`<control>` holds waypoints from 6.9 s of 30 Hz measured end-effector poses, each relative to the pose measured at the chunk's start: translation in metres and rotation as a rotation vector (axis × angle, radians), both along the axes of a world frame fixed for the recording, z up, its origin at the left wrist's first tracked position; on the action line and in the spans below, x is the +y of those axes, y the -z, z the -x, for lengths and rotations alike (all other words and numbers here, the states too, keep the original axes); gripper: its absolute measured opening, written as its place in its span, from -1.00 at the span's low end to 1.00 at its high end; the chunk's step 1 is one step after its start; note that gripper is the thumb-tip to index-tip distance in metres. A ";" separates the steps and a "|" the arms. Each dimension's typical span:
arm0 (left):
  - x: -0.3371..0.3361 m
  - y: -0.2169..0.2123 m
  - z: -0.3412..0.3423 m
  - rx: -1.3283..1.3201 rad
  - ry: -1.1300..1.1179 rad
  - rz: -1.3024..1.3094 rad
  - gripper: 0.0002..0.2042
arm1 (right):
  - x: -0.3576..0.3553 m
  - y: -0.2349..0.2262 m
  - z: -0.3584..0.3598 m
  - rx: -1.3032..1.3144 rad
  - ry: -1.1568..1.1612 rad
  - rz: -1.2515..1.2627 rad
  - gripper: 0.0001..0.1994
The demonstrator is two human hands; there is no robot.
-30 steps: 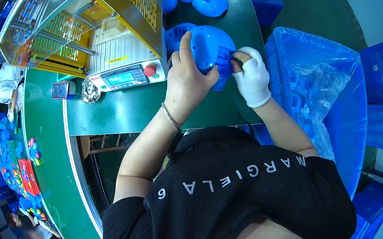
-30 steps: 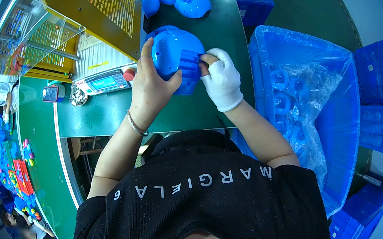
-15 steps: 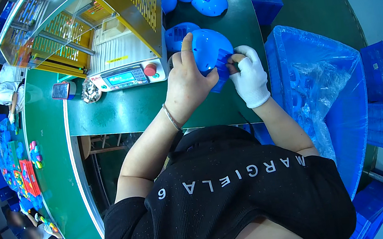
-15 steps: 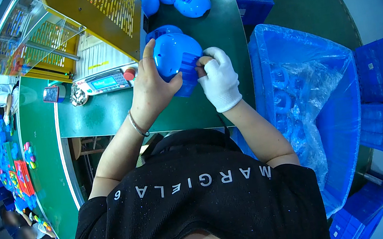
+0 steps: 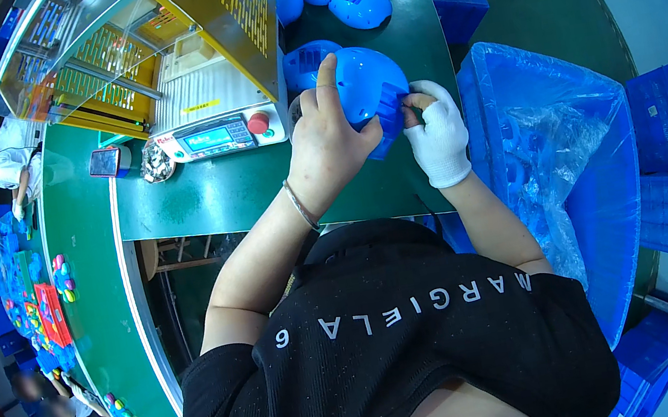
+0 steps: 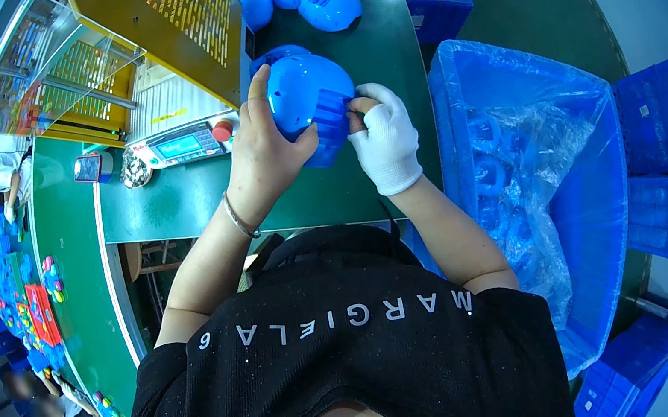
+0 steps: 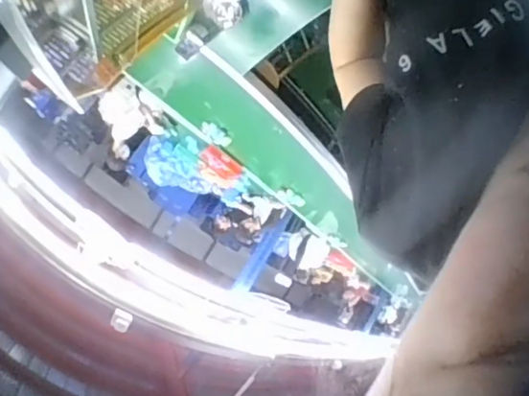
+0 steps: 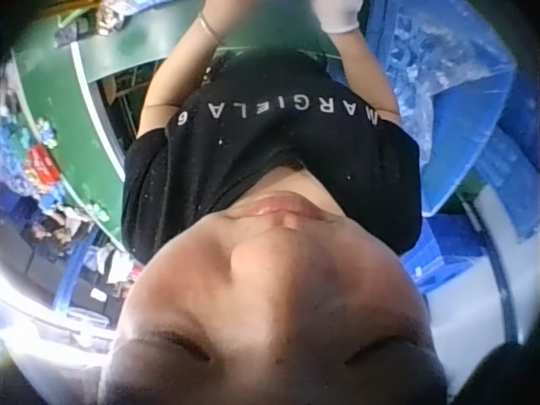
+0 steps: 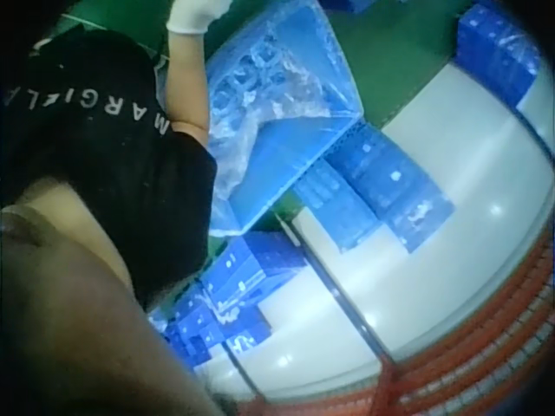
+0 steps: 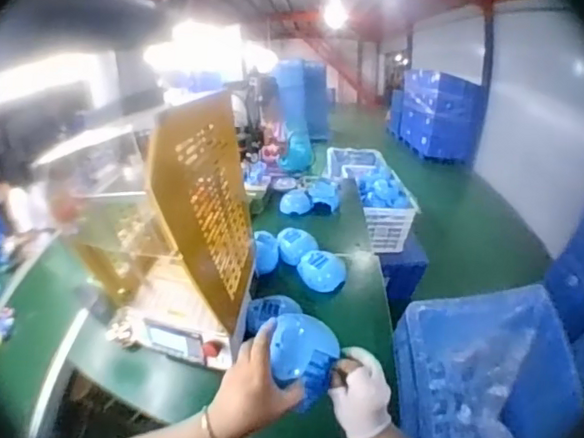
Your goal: Assembling blue plastic housing components using a pneumatic press machine.
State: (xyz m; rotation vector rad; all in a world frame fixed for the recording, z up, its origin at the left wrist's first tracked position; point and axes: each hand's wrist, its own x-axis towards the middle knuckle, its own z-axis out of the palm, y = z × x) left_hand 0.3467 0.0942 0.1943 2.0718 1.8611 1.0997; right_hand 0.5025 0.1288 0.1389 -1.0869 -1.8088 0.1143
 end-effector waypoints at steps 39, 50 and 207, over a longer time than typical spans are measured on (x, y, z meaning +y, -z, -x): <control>-0.003 -0.002 0.009 -0.174 -0.031 0.017 -0.19 | -0.015 -0.004 -0.006 0.333 -0.169 0.254 -0.74; -0.072 0.067 0.083 -0.914 -0.205 0.667 -0.26 | -0.024 0.019 -0.008 0.165 -0.460 0.392 -0.81; -0.227 0.229 0.148 -0.749 -0.827 0.747 -0.74 | 0.231 0.030 0.090 -0.531 -0.237 1.095 -0.29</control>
